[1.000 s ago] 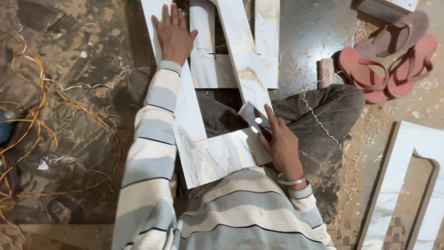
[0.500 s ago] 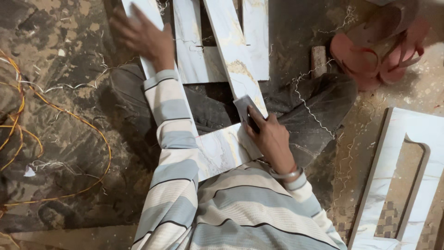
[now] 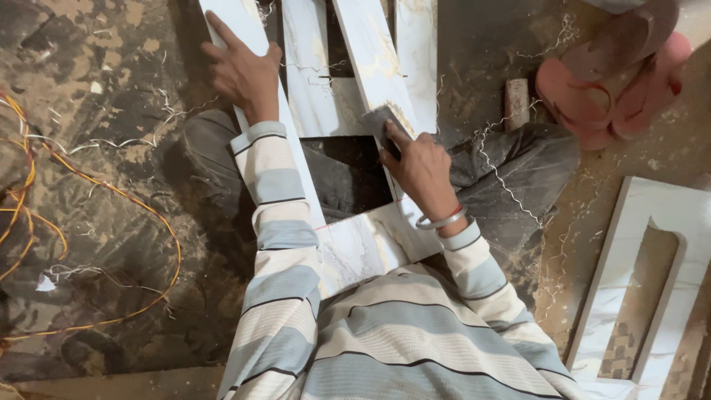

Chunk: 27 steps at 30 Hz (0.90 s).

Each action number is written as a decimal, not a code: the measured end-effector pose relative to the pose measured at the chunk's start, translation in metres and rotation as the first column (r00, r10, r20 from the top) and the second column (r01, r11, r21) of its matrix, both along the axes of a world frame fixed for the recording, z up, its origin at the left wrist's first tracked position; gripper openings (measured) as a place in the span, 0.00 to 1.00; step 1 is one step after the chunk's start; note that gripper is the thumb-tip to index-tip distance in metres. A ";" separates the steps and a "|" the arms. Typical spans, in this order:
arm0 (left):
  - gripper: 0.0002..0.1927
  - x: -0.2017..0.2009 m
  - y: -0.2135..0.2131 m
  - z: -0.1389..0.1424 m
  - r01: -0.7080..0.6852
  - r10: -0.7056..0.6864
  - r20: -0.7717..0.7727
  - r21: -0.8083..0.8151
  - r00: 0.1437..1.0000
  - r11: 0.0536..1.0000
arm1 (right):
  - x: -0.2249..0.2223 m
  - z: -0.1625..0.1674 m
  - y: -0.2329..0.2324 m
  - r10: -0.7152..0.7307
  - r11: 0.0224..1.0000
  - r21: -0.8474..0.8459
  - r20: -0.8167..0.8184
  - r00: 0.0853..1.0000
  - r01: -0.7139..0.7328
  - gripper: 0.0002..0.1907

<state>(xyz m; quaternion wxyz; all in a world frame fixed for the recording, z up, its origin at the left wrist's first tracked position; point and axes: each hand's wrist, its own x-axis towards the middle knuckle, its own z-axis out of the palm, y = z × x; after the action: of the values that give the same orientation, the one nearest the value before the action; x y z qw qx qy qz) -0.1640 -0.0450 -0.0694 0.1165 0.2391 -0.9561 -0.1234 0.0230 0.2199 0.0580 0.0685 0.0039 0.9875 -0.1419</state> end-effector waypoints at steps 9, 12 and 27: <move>0.61 0.002 0.006 0.008 -0.010 0.010 0.015 -0.002 1.000 1.000 | -0.047 -0.018 -0.008 0.024 0.999 -0.019 -0.075 0.997 -0.025 0.29; 0.63 0.001 0.006 0.011 -0.013 0.013 0.000 -0.027 1.000 1.000 | -0.068 -0.024 -0.009 0.034 0.999 -0.031 -0.094 0.995 -0.037 0.28; 0.62 -0.002 0.008 0.000 -0.024 0.024 0.014 -0.017 1.000 1.000 | -0.136 -0.037 0.009 0.172 0.985 0.017 -0.068 0.983 -0.171 0.28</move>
<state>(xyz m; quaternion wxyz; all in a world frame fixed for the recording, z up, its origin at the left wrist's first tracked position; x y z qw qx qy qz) -0.1665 -0.0367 -0.0689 0.1130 0.2505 -0.9549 -0.1123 -0.1129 0.2288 0.0212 0.0462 -0.0857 0.9867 -0.1300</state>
